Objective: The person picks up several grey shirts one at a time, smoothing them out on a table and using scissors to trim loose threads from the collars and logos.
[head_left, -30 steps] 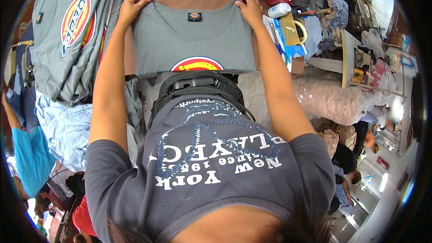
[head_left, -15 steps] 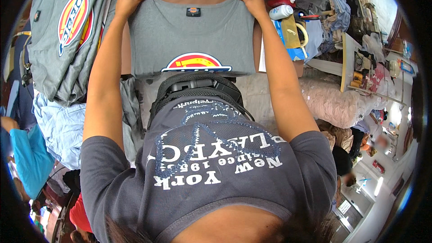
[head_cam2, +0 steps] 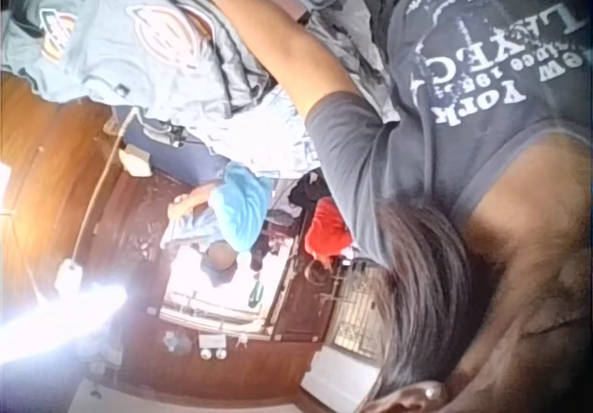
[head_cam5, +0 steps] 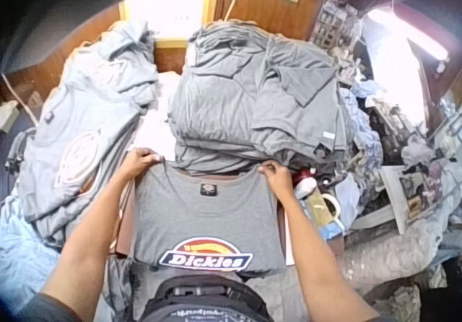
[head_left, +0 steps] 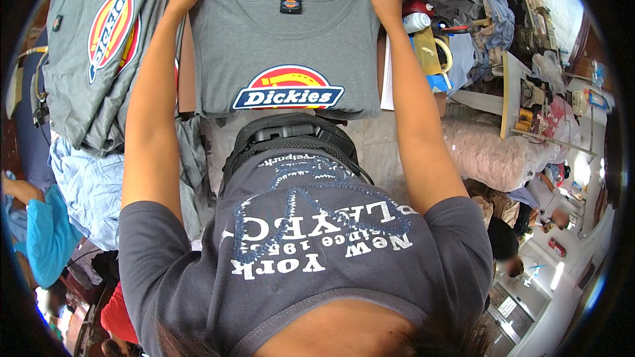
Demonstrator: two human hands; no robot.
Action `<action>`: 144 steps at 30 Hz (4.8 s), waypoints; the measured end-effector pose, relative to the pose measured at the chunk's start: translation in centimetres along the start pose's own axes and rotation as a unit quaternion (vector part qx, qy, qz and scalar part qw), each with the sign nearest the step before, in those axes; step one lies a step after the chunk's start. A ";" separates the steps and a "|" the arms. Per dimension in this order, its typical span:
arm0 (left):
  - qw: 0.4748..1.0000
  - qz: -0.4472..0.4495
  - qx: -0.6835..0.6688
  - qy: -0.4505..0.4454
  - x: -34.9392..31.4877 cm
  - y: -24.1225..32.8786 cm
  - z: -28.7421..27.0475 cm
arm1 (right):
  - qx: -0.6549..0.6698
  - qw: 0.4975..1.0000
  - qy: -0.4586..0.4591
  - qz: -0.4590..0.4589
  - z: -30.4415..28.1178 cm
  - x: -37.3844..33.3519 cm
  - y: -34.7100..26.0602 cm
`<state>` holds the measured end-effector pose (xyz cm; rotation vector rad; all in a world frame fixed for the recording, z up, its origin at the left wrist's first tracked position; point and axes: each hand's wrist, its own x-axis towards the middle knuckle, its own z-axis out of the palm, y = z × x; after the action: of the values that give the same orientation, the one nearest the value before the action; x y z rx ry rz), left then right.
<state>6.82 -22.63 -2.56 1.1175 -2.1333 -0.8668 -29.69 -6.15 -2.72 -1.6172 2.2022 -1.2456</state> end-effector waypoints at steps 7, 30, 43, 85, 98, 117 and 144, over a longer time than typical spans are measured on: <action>0.996 0.006 -0.050 -0.068 1.2 0.9 -1.5 | 0.003 1.000 0.023 -0.020 -1.6 0.1 -0.7; 0.914 -0.222 0.324 0.102 -9.1 3.0 3.9 | -0.306 0.914 -0.080 0.254 -0.3 -8.1 -2.2; 0.695 -0.379 -0.609 -0.042 -10.8 -0.3 0.8 | 0.268 0.836 -0.075 0.473 -4.7 -10.7 -0.1; 0.575 -0.267 -0.752 -0.181 -9.8 -1.0 0.0 | 0.711 0.503 -0.291 0.396 -3.7 -8.2 2.5; 0.851 -0.028 -0.517 -0.083 -16.4 17.2 4.4 | 0.683 0.696 -0.120 0.188 -4.3 -15.0 -18.4; 0.897 0.097 -0.414 -0.122 -19.5 21.7 5.4 | 0.537 0.829 -0.159 0.016 -4.0 -19.0 -21.2; 0.719 -0.386 -0.560 -0.139 -6.7 -3.1 -1.1 | 0.559 0.615 -0.258 0.492 -0.4 -4.2 2.3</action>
<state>12.33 -18.59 -5.47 1.1254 -0.7555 -2.3693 -29.90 -2.21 -5.45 -0.0839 1.0217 -1.0787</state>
